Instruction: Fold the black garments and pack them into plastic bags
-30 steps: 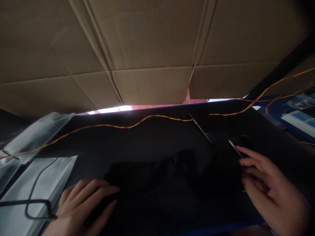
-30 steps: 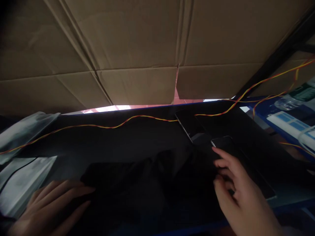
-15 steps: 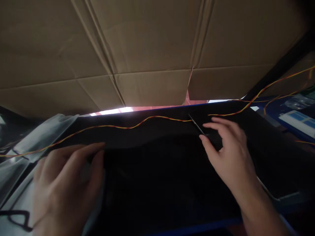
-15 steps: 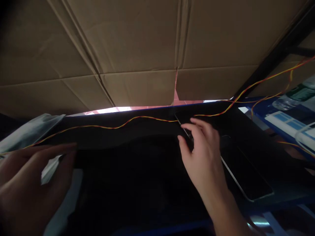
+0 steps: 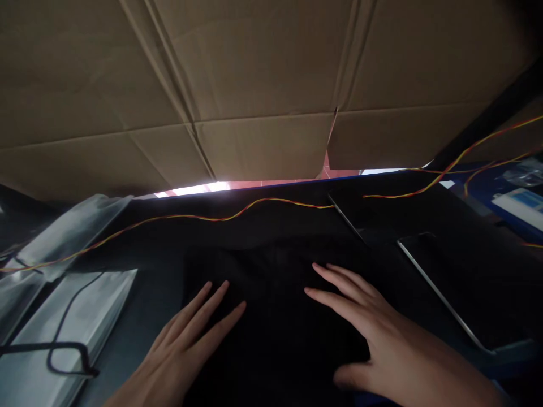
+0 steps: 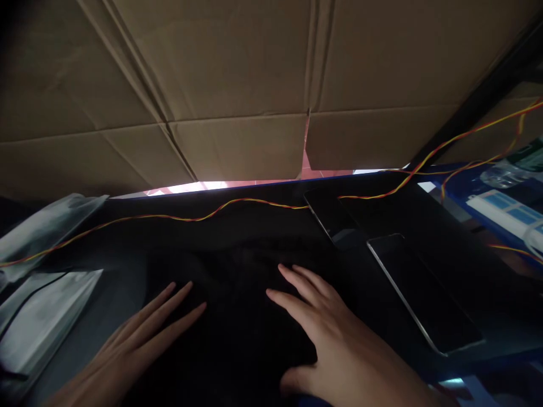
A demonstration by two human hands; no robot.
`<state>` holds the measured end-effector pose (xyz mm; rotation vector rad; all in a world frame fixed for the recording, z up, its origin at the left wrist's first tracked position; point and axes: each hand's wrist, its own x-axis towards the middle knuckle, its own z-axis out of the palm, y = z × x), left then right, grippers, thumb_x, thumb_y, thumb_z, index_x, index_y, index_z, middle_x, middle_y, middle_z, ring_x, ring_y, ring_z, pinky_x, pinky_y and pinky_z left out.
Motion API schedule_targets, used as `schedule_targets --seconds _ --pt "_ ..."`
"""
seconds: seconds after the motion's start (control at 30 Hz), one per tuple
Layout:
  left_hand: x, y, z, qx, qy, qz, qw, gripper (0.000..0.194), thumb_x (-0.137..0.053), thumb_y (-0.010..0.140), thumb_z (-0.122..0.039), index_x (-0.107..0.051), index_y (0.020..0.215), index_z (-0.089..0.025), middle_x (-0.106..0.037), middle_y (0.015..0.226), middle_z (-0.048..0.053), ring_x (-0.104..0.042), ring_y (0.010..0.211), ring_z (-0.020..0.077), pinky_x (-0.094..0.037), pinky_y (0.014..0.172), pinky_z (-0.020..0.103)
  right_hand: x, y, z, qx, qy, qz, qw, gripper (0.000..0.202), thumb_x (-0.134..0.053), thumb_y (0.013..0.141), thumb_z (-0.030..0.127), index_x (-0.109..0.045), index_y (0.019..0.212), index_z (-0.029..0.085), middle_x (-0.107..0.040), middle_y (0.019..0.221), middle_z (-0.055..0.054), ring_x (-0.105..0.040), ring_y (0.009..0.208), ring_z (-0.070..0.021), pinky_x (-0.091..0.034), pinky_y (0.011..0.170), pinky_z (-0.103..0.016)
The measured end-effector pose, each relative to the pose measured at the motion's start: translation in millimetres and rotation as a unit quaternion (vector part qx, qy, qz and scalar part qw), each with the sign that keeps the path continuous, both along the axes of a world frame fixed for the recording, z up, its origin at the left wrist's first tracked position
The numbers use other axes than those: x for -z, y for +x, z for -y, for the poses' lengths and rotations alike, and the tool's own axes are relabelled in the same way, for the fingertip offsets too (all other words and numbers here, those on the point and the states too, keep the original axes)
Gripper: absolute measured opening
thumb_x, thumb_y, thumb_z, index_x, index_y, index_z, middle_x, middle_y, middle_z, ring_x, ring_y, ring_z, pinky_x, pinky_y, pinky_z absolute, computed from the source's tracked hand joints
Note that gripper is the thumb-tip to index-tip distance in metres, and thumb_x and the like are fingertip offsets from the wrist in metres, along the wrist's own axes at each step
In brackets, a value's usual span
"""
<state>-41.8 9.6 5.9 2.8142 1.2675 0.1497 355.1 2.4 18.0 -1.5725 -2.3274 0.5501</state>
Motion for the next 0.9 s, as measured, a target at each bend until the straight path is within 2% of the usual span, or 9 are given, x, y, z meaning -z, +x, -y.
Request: schedule_targets --seconds 0.07,0.17,0.23,0.33,0.47,0.57,0.67,0.8,0.9 --pt "-3.6 1.5 0.6 0.014 -0.005 -0.003 1.000 0.111 -0.074 0.086 -0.083 -0.032 0.176 -0.035 -0.039 0.180 0.011 -0.046 0.161 0.0453 -0.063 0.108 0.061 -9.8 -1.3 -0.5 -0.003 0.029 -0.005 1.000 0.080 -0.093 0.086 0.040 -0.060 0.159 0.045 -0.052 0.173 -0.002 -0.061 0.150 -0.0377 -0.070 0.102 -0.051" --pt "-7.2 15.2 -7.7 -0.043 0.015 0.033 0.998 0.088 -0.065 0.099 -0.071 -0.034 0.175 -0.039 -0.036 0.182 0.008 -0.044 0.163 0.0439 -0.061 0.111 0.064 -20.1 -20.7 -8.5 0.029 0.103 -0.035 0.994 0.037 -0.064 0.110 0.034 -0.072 0.146 0.038 -0.060 0.167 -0.001 -0.062 0.150 -0.0302 -0.063 0.115 -0.051" --pt "-3.6 26.8 -15.1 -0.077 0.035 0.053 0.995 0.078 -0.059 0.106 -0.061 -0.031 0.176 -0.037 -0.032 0.184 0.008 -0.040 0.165 0.0428 -0.054 0.117 0.068 -16.9 -37.5 -15.3 0.014 0.131 -0.030 0.991 0.040 -0.054 0.114 0.029 -0.068 0.151 0.033 -0.052 0.173 -0.003 -0.050 0.160 -0.0299 -0.054 0.124 -0.055" --pt "9.6 38.7 -21.1 -0.087 0.064 0.046 0.993 0.081 -0.054 0.109 -0.060 -0.024 0.178 -0.033 -0.032 0.183 0.012 -0.037 0.165 0.0450 -0.048 0.120 0.075 2.3 -51.9 -21.4 -0.044 0.127 0.011 0.991 0.059 -0.062 0.111 0.035 -0.050 0.169 0.027 -0.034 0.182 -0.007 -0.031 0.168 -0.0381 -0.042 0.129 -0.067" --pt "18.6 40.3 -17.8 -0.093 0.073 0.023 0.993 0.091 -0.057 0.105 -0.069 -0.021 0.179 -0.031 -0.033 0.182 0.015 -0.039 0.164 0.0468 -0.048 0.120 0.076 18.3 -44.1 -19.6 -0.047 0.092 0.032 0.994 0.077 -0.067 0.108 0.048 -0.036 0.175 0.027 -0.033 0.182 -0.010 -0.026 0.169 -0.0405 -0.038 0.130 -0.072" --pt "10.6 37.0 -18.7 -0.078 0.063 0.031 0.995 0.090 -0.058 0.104 -0.068 -0.022 0.178 -0.031 -0.041 0.179 0.013 -0.047 0.161 0.0439 -0.053 0.119 0.071 6.2 -30.7 -21.6 -0.041 0.087 0.017 0.995 0.058 -0.061 0.112 0.044 -0.053 0.167 0.031 -0.050 0.175 -0.006 -0.042 0.164 -0.0351 -0.050 0.125 -0.063" --pt "0.7 30.2 -34.7 -0.114 0.084 0.037 0.989 0.072 -0.050 0.111 -0.056 -0.030 0.176 -0.034 -0.053 0.173 0.010 -0.059 0.151 0.0416 -0.062 0.106 0.065 -9.5 -18.2 -37.1 0.028 0.154 0.012 0.988 0.041 -0.048 0.115 0.027 -0.070 0.150 0.026 -0.068 0.159 -0.006 -0.064 0.144 -0.0303 -0.057 0.117 -0.056" --pt "-9.3 18.2 -70.0 -0.177 0.123 0.004 0.976 0.056 -0.046 0.110 -0.039 -0.051 0.166 -0.035 -0.064 0.163 0.010 -0.070 0.123 0.0432 -0.064 0.082 0.060 -11.4 -2.8 -67.8 0.097 0.201 0.049 0.974 0.039 -0.056 0.110 0.024 -0.071 0.145 0.014 -0.078 0.136 -0.014 -0.072 0.117 -0.0346 -0.062 0.100 -0.057" --pt "-21.6 15.6 -79.7 -0.186 0.132 0.005 0.974 0.040 -0.047 0.110 -0.034 -0.072 0.141 -0.037 -0.080 0.135 0.001 -0.071 0.111 0.0345 -0.061 0.084 0.052 -11.7 2.1 -77.2 0.089 0.189 0.050 0.977 0.028 -0.059 0.106 0.019 -0.076 0.128 0.018 -0.082 0.113 -0.010 -0.073 0.100 -0.0313 -0.062 0.088 -0.051"
